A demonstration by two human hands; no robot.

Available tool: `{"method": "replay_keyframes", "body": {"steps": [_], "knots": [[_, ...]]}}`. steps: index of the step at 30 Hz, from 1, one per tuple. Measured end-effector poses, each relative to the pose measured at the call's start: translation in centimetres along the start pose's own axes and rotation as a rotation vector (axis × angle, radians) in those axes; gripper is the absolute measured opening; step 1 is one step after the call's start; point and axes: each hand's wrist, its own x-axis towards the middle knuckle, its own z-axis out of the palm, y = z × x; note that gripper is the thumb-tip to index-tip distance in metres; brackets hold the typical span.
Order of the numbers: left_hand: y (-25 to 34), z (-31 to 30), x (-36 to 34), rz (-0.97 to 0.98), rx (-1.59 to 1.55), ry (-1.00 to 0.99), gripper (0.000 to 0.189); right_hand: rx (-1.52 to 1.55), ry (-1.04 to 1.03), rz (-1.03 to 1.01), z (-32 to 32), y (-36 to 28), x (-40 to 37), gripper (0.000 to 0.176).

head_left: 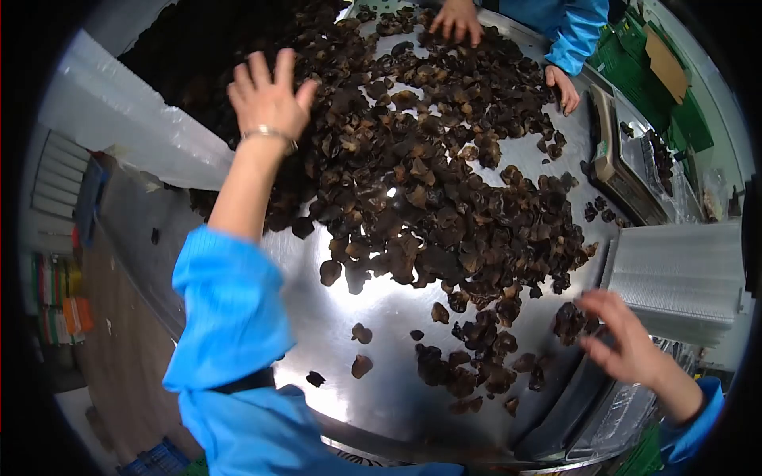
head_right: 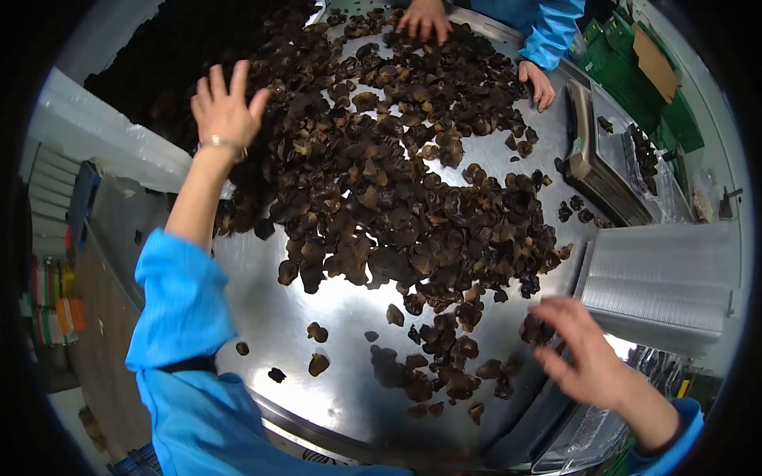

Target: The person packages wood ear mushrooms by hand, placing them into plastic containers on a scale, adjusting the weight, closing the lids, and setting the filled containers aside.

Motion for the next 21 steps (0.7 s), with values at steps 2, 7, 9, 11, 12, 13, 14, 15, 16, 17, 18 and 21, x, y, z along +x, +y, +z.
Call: {"method": "replay_keyframes", "body": {"steps": [2,7,9,11,12,13,14,15,16,17,18,21], "knots": [[-1.0,3.0,1.3,-0.386,0.168,-0.218,0.065,0.223,0.108,0.236,0.1,2.3,2.3,0.055],[7.0,-0.8,-3.7,-0.385,-0.338,-0.601,0.062,0.795,0.245,0.713,2.7,9.4,8.7,0.069],[10.9,-2.0,-9.4,-0.359,-0.524,-0.366,0.055,1.018,0.241,0.723,4.4,6.3,11.6,0.074],[13.9,-6.3,-13.4,-0.042,-0.647,-0.327,0.04,0.894,0.309,0.593,8.3,5.3,13.6,0.076],[15.8,-7.8,-16.0,0.013,-0.843,-0.297,0.036,0.776,0.368,0.496,10.1,5.3,13.8,0.076],[17.3,-10.2,-18.1,0.026,-0.922,-0.367,0.037,0.573,0.396,0.357,11.3,5.0,13.3,0.072],[18.3,-12.4,-20.1,0.047,-0.964,-0.487,0.04,0.368,0.422,0.21,12.1,4.9,12.7,0.07],[18.7,-14.4,-21.7,0.186,-0.894,-0.549,0.042,0.261,0.516,0.049,13.1,5.0,12.1,0.057],[18.6,-16.2,-22.9,0.327,-0.942,-0.58,0.039,0.129,0.407,-0.009,11.8,4.1,11.1,0.046],[18.3,-17.0,-24.3,0.517,-0.977,-0.573,0.038,0.078,0.348,-0.034,11.0,4.0,10.2,0.043],[17.8,-17.5,-25.6,0.706,-1.009,-0.561,0.036,0.027,0.287,-0.06,10.3,4.2,9.5,0.042],[15.0,-18.8,-27.9,0.675,-1.099,-0.552,0.029,0.192,0.399,0.005,9.4,5.6,7.1,0.038]]}}
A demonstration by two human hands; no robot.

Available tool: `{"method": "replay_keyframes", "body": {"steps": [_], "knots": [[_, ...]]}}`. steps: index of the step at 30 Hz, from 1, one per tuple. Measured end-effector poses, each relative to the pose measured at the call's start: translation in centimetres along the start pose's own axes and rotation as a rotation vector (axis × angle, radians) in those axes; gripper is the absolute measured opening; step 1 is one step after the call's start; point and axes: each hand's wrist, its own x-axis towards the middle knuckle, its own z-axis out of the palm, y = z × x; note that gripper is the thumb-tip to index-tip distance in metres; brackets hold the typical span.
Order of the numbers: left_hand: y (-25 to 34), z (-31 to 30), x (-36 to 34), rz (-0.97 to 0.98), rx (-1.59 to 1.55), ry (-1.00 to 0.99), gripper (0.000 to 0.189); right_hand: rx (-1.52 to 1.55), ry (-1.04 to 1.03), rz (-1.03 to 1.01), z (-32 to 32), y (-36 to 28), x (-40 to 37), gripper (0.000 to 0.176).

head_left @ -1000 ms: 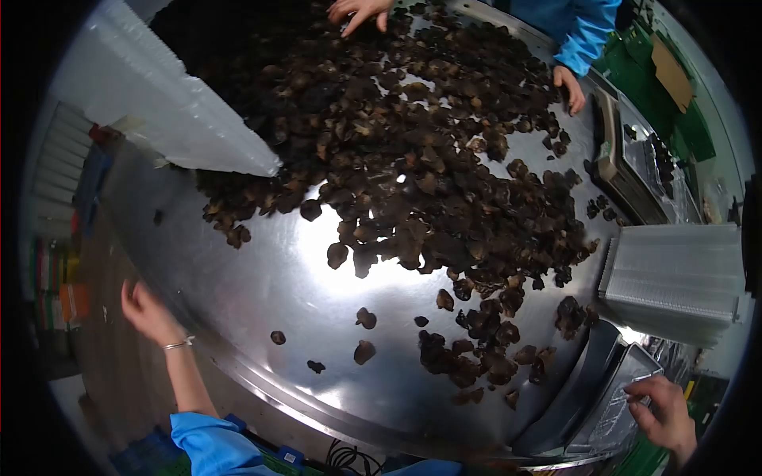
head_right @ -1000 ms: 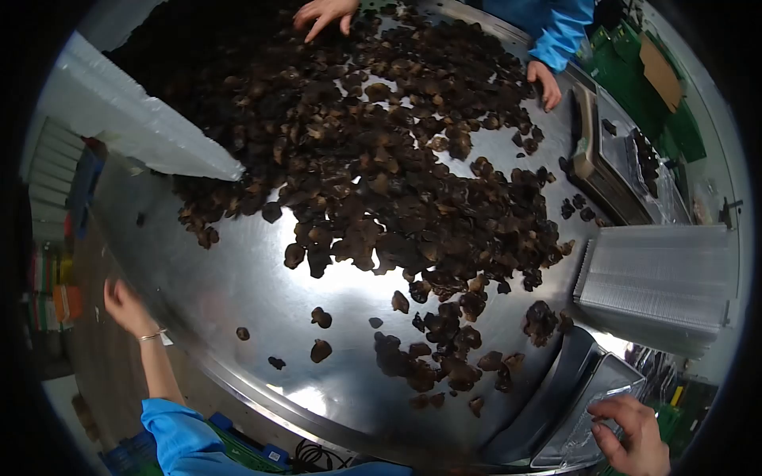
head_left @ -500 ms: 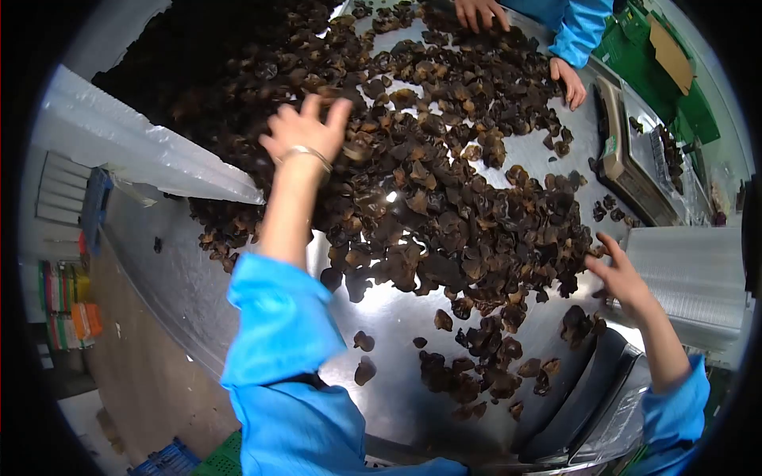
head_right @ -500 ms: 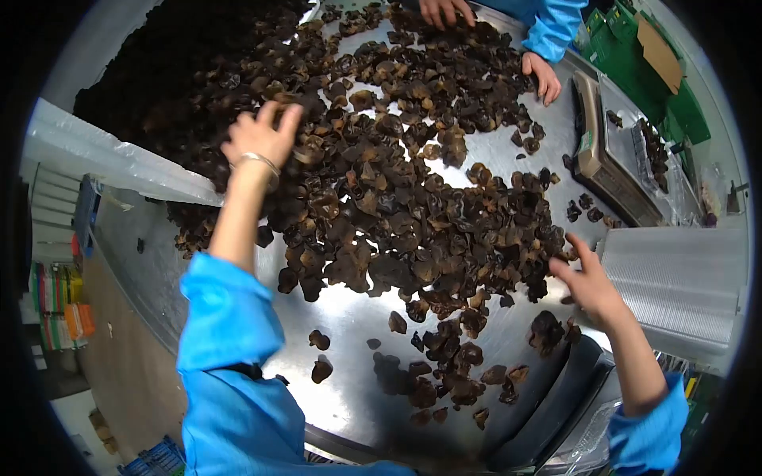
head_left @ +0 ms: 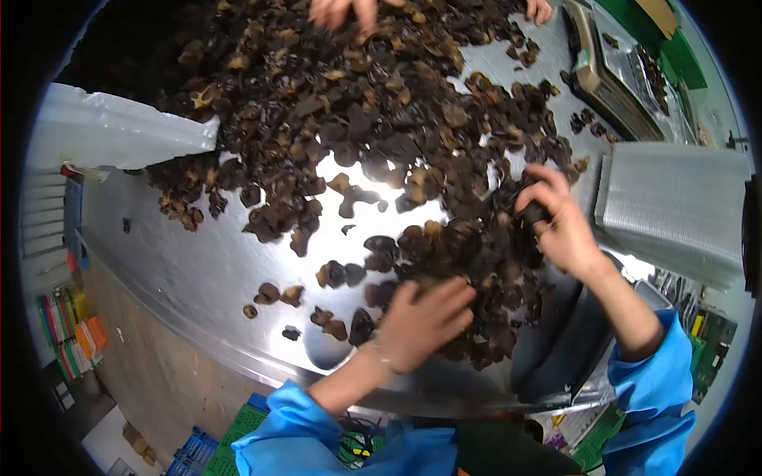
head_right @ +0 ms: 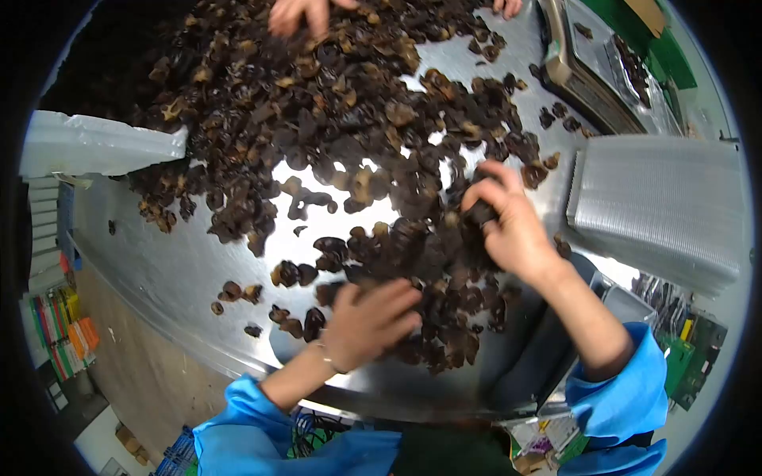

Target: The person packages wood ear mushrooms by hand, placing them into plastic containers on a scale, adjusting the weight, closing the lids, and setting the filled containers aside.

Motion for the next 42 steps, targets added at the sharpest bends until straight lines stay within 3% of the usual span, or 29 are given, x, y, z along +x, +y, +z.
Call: {"method": "replay_keyframes", "body": {"steps": [1,3,4,5,7,8,9,11,13,15,17,18,19,20,21,23,25,27,29,30,31,32,33,34,35,36,37,42], "knots": [[-0.2,-1.4,-1.1,-0.156,-0.124,-0.011,0.035,0.032,0.059,0.018,-0.7,0.8,-0.7,0.037],[-0.4,-3.3,-3.5,-0.422,0.003,0.095,0.047,0.132,0.06,0.104,-2.4,3.4,-2.0,0.035],[-0.2,-4.1,-4.6,-0.497,0.124,0.093,0.044,0.59,0.023,0.529,-3.3,1.7,-2.4,0.034],[0.1,-4.4,-6.2,-0.623,0.042,0.118,0.042,0.682,0.016,0.557,-3.8,1.8,-3.3,0.032],[1.4,-4.3,-9.1,-0.776,0.246,0.007,0.062,0.31,0.005,0.537,-4.1,2.3,-4.7,0.039],[2.5,-3.7,-10.0,-0.847,0.223,0.055,0.068,0.054,0.007,0.53,-3.9,3.5,-5.4,0.053],[3.4,-2.9,-10.7,-0.92,0.207,0.103,0.075,0.053,0.003,0.54,-3.4,3.9,-6.2,0.053],[5.4,-1.1,-10.0,-0.871,0.156,0.043,0.096,0.103,-0.199,1.065,-1.4,2.2,-6.7,0.061],[6.6,1.9,-7.3,-0.797,-0.01,0.088,0.108,0.387,-0.155,1.078,3.6,-1.8,-7.7,0.066],[6.4,3.7,-2.3,-0.708,-0.115,0.174,0.106,0.838,-0.362,0.971,5.9,-5.4,-6.8,0.061],[3.6,2.7,1.5,-0.588,-0.333,0.41,0.092,0.964,-0.102,0.546,9.1,-5.3,-6.4,0.047],[2.1,1.4,2.3,-0.566,-0.354,0.462,0.078,0.891,-0.087,0.568,5.2,-7.5,-4.4,0.036],[0.5,0.2,2.5,-0.557,-0.534,0.526,0.068,1.032,-0.023,0.68,3.6,-7.3,-3.1,0.033],[-0.8,-1.6,2.5,-0.509,-0.499,0.553,0.064,1.106,-0.028,0.611,1.6,-6.5,-2.2,0.034],[-1.7,-3.3,2.0,-0.528,-0.466,0.489,0.064,0.906,-0.021,0.508,-0.3,-5.4,-1.5,0.043],[-3.3,-6.3,0.2,-0.541,-0.133,0.253,0.063,0.724,-0.01,0.599,-3.1,-2.5,-0.7,0.066],[-3.5,-7.8,-2.8,-0.574,0.287,0.167,0.072,0.38,0.047,0.659,-4.6,1.7,-0.7,0.076],[-2.7,-7.0,-5.9,-0.85,0.331,0.166,0.086,0.07,0.116,0.798,-4.8,5.3,-0.8,0.074],[-2.6,-4.8,-7.4,-0.908,0.137,0.129,0.098,-0.024,-0.093,0.892,-2.0,9.2,-0.7,0.075],[-1.3,-3.6,-5.8,-0.903,0.088,0.148,0.098,0.061,-0.049,0.942,0.7,6.8,-1.3,0.078],[0.0,-2.1,-3.7,-0.899,0.042,0.172,0.098,-0.242,-0.04,0.929,3.2,3.3,-1.0,0.081],[0.2,-0.9,-1.8,-0.812,-0.122,0.202,0.098,-0.109,-0.077,0.939,4.4,0.3,-0.8,0.085],[0.1,0.1,-0.1,-0.717,-0.281,0.228,0.099,0.638,-0.058,0.952,4.8,-2.7,-1.4,0.07],[0.0,0.7,1.4,-0.717,-0.582,0.263,0.096,1.056,-0.382,0.94,4.2,-3.9,-1.4,0.053],[-0.1,0.9,2.6,-0.698,-0.883,0.291,0.094,1.461,-0.364,0.989,5.3,-5.0,-1.6,0.042],[0.0,0.2,3.5,-0.774,-1.331,0.256,0.088,1.44,-0.422,0.989,4.5,-5.3,-2.2,0.041],[-0.1,-0.5,3.9,-0.685,-1.126,0.21,0.08,1.417,-0.478,0.986,3.6,-5.6,-2.6,0.041],[3.6,-3.2,4.0,-0.566,-1.122,0.262,0.068,1.651,-0.283,0.758,0.6,-7.1,-7.0,0.035]]}}
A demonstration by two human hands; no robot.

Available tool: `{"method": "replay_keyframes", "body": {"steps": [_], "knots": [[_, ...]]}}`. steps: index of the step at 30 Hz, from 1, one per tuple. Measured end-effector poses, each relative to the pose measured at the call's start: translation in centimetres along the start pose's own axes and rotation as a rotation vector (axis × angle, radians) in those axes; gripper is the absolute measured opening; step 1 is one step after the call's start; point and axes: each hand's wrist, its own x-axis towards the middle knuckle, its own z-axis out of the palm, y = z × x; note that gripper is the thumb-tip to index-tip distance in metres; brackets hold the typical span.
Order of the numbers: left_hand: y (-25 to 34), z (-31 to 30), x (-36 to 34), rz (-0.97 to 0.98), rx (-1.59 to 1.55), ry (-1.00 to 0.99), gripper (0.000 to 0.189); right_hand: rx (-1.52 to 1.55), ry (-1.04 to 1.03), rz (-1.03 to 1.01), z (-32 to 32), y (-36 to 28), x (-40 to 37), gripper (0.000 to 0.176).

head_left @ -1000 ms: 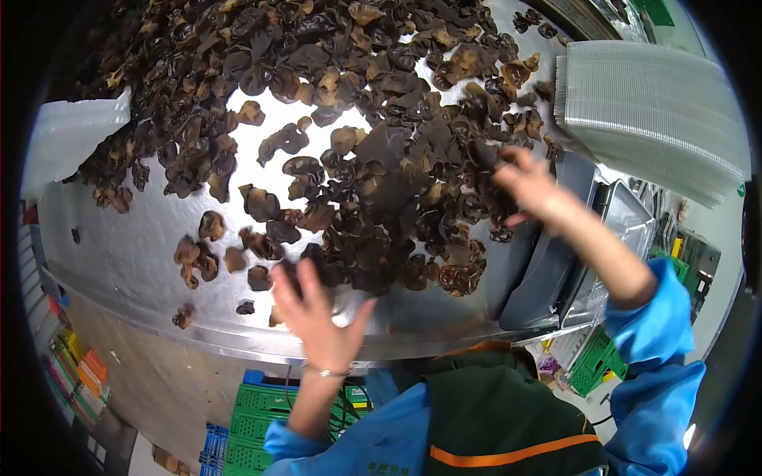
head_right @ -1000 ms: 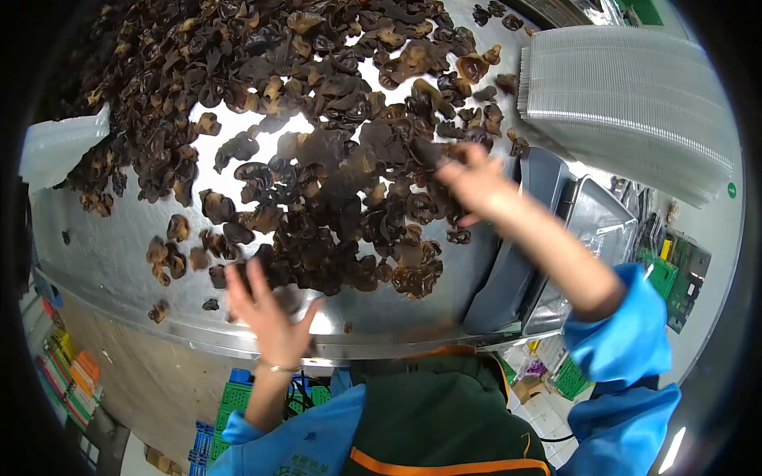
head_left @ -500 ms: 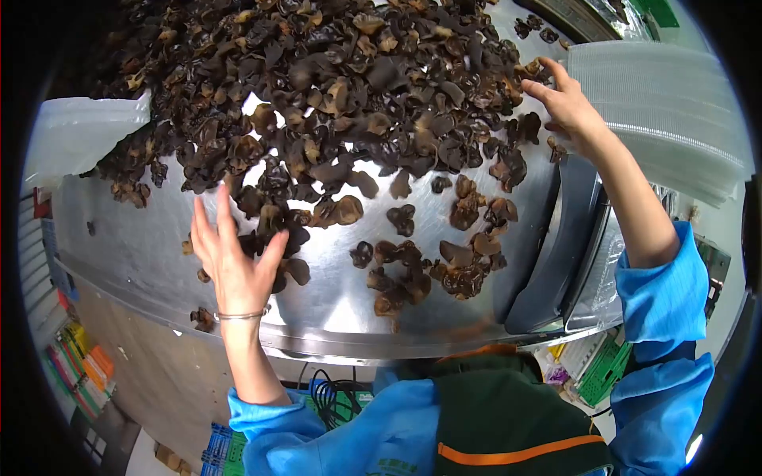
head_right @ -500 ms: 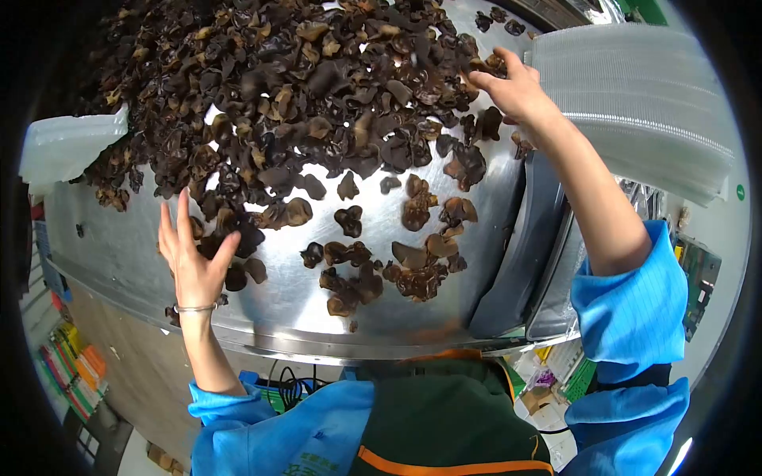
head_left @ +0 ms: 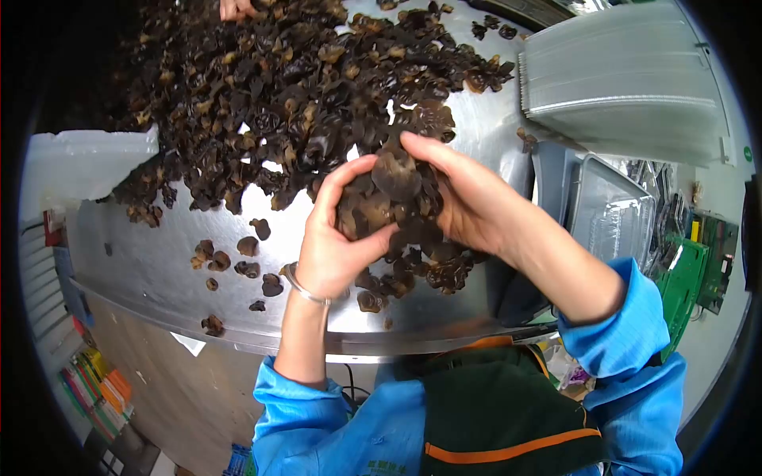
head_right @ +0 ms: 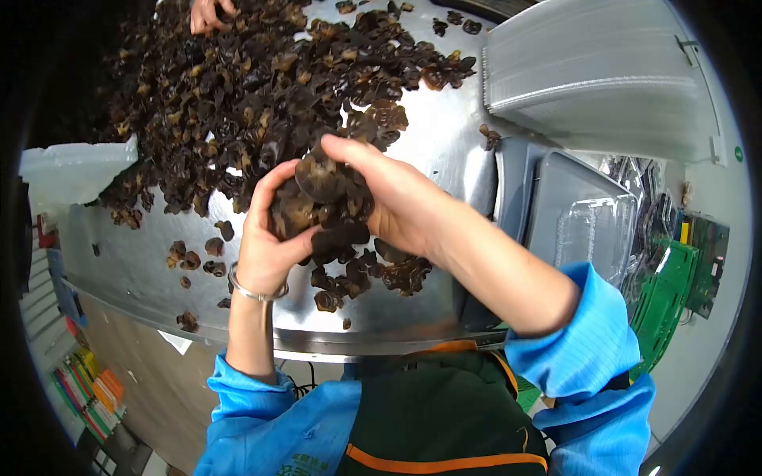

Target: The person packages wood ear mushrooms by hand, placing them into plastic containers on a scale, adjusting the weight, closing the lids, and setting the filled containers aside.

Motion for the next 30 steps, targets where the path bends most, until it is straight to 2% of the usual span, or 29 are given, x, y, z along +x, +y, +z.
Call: {"method": "replay_keyframes", "body": {"steps": [2,6,8,9,11,12,13,15,17,18,20,21,23,24,25,27,29,30], "knots": [[1.9,2.1,-1.1,0.022,-0.022,-0.002,0.066,0.064,0.024,-0.158,0.9,0.3,-3.5,0.035],[5.0,7.2,-1.7,0.032,-0.074,-0.132,0.064,0.113,0.081,-0.262,-0.9,0.6,-9.8,0.035],[6.2,10.6,-1.0,0.075,-0.003,-0.242,0.061,0.146,0.067,-0.401,-2.1,0.2,-13.5,0.036],[7.3,12.9,-0.8,0.021,-0.1,-0.286,0.059,0.147,0.088,-0.428,-2.9,-0.4,-15.6,0.036],[8.4,17.2,0.2,0.147,-0.057,-0.413,0.057,0.123,0.137,-0.512,-5.7,-1.0,-19.7,0.034],[8.8,19.4,0.5,0.091,-0.087,-0.501,0.056,0.158,0.233,-0.573,-6.5,-1.1,-21.9,0.034],[8.8,21.7,0.9,0.14,-0.089,-0.575,0.058,0.216,0.26,-0.608,-8.0,-1.0,-23.7,0.035],[7.8,25.8,1.3,0.089,-0.068,-0.719,0.058,0.212,0.307,-0.639,-11.5,-0.3,-26.5,0.036],[5.3,29.0,2.2,0.14,0.036,-0.831,0.065,0.234,0.341,-0.662,-15.4,1.3,-27.8,0.038],[3.9,30.1,2.3,0.202,0.194,-0.835,0.068,0.188,0.415,-0.66,-17.4,2.1,-28.0,0.041],[3.5,31.7,1.9,0.294,0.489,-0.862,0.075,0.063,0.524,-0.609,-18.7,2.9,-29.0,0.054],[3.4,32.3,1.6,0.278,0.505,-0.872,0.075,0.086,0.516,-0.604,-18.9,3.2,-29.5,0.054],[3.3,33.1,0.9,0.431,0.817,-0.815,0.076,-0.133,0.585,-0.533,-19.2,3.6,-30.0,0.058],[3.8,33.3,0.6,0.517,0.868,-0.802,0.069,-0.245,0.535,-0.458,-20.3,3.6,-30.4,0.057],[5.0,33.1,0.2,0.505,0.88,-0.797,0.069,-0.242,0.52,-0.452,-21.0,4.0,-30.8,0.057],[7.2,31.5,-0.3,0.457,0.799,-0.684,0.062,-1.071,0.894,-0.776,-21.9,5.3,-31.6,0.051],[6.7,27.5,-0.7,0.279,0.746,-0.413,0.054,-1.07,0.901,-0.855,-22.5,6.4,-33.1,0.047],[5.6,25.1,-1.3,0.197,0.821,-0.259,0.057,-0.974,0.876,-0.916,-23.4,7.2,-33.7,0.048]]}}
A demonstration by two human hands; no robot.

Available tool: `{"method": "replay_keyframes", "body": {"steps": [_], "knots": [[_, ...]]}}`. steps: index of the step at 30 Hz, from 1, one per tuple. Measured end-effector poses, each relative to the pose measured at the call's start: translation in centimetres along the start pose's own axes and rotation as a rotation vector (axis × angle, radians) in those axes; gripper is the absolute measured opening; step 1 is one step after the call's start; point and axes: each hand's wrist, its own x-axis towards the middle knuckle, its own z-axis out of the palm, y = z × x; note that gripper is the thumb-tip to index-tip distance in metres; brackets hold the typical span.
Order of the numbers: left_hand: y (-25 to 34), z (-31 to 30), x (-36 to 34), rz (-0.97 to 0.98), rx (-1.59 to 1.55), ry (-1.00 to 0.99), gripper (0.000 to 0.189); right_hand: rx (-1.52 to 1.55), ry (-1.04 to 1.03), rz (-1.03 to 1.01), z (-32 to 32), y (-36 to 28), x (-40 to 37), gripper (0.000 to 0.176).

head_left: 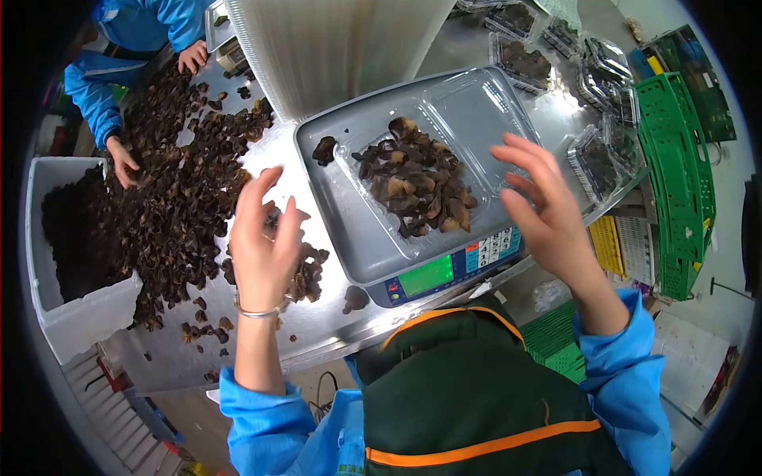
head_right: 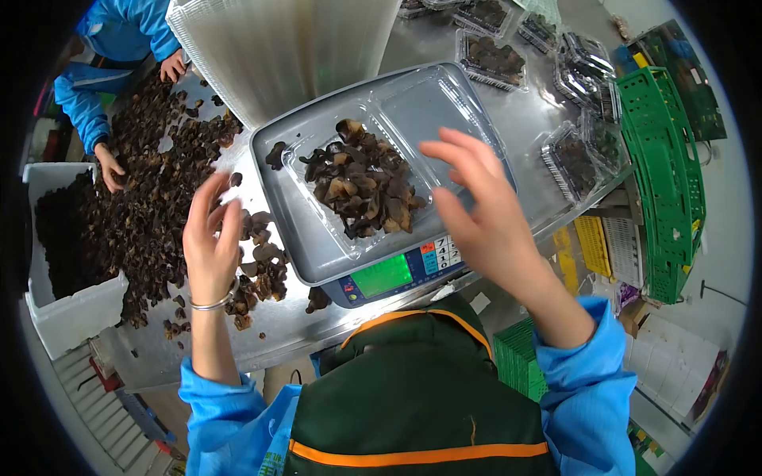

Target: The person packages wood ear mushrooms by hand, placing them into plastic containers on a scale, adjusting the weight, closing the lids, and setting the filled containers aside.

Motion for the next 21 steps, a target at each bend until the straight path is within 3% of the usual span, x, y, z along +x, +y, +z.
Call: {"method": "replay_keyframes", "body": {"steps": [1,3,5,7,9,11,13,15,16,19,21], "knots": [[-2.9,-0.1,-2.0,-0.139,0.067,0.098,0.059,0.097,0.035,-0.004,-0.4,0.8,-0.6,0.049],[-11.6,1.8,-8.7,0.192,0.653,0.096,0.081,0.161,0.039,0.03,-0.1,2.8,-2.1,0.049],[-10.7,5.7,-14.3,-0.084,0.606,-0.163,0.104,0.222,0.036,0.082,1.1,2.4,-2.6,0.049],[-12.7,9.4,-16.1,-0.013,0.7,-0.075,0.11,-0.235,0.078,-0.108,3.3,-0.8,-1.2,0.042],[-14.2,8.5,-14.2,-0.047,0.765,-0.089,0.11,-0.321,0.031,-0.13,4.9,-0.7,-0.3,0.042],[-15.0,6.7,-11.8,-0.084,0.831,0.0,0.085,-0.292,-0.103,-0.068,5.0,0.6,0.7,0.048],[-17.2,5.4,-10.0,-0.114,0.794,0.074,0.074,-0.255,-0.104,-0.034,6.1,-0.4,1.1,0.047],[-17.4,5.9,-10.6,-0.042,0.755,0.017,0.062,-0.263,0.127,-0.144,7.8,-2.5,0.7,0.038],[-17.6,6.5,-11.0,0.085,0.6,0.091,0.054,-0.343,0.088,-0.151,8.5,-3.2,0.2,0.035],[-17.5,7.6,-12.3,-0.032,0.276,0.201,0.039,-0.499,-0.055,-0.238,9.5,-2.1,-0.2,0.038],[-16.3,5.6,-11.1,-0.007,0.306,0.368,0.028,-0.485,-0.119,-0.254,8.3,-1.2,-0.5,0.033]]}}
